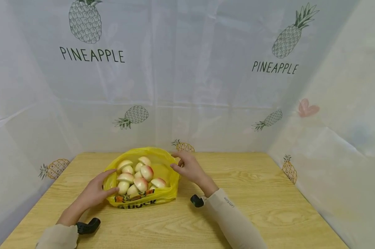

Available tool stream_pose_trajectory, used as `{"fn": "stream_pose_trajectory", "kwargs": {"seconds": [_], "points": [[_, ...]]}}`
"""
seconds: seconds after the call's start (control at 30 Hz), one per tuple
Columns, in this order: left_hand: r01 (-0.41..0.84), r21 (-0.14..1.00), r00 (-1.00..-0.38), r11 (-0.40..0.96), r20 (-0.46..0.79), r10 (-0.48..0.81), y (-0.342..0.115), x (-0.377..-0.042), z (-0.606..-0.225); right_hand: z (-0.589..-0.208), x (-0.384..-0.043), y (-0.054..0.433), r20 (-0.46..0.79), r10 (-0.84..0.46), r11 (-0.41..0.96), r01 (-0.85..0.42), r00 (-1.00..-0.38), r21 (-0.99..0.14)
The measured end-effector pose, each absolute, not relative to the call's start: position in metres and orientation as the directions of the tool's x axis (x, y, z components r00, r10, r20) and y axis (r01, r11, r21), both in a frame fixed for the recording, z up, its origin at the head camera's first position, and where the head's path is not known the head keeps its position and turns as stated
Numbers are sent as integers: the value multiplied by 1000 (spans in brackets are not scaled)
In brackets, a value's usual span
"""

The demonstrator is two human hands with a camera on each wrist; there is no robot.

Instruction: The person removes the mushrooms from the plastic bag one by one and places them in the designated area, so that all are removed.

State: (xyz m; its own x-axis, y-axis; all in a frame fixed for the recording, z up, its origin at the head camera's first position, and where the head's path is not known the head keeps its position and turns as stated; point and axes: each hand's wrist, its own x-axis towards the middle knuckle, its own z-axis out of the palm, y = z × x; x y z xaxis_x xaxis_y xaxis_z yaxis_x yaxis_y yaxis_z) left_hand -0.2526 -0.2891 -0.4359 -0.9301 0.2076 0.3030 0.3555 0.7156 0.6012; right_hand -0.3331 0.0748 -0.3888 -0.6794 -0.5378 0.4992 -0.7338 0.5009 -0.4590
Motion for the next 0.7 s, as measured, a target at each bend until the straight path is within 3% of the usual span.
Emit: {"fn": "stream_pose_trajectory", "kwargs": {"seconds": [0.17,0.43,0.7], "points": [[350,608,-933,713,294,207,-289,-253,-434,-390,-322,61,491,-604,445,-777,-628,-446],[344,610,-935,714,292,201,-288,-252,-433,-398,-312,49,309,-683,494,-730,-662,-472],[347,596,-934,724,294,205,-289,-252,-435,-404,-309,44,255,-714,502,-731,-652,-462]]}}
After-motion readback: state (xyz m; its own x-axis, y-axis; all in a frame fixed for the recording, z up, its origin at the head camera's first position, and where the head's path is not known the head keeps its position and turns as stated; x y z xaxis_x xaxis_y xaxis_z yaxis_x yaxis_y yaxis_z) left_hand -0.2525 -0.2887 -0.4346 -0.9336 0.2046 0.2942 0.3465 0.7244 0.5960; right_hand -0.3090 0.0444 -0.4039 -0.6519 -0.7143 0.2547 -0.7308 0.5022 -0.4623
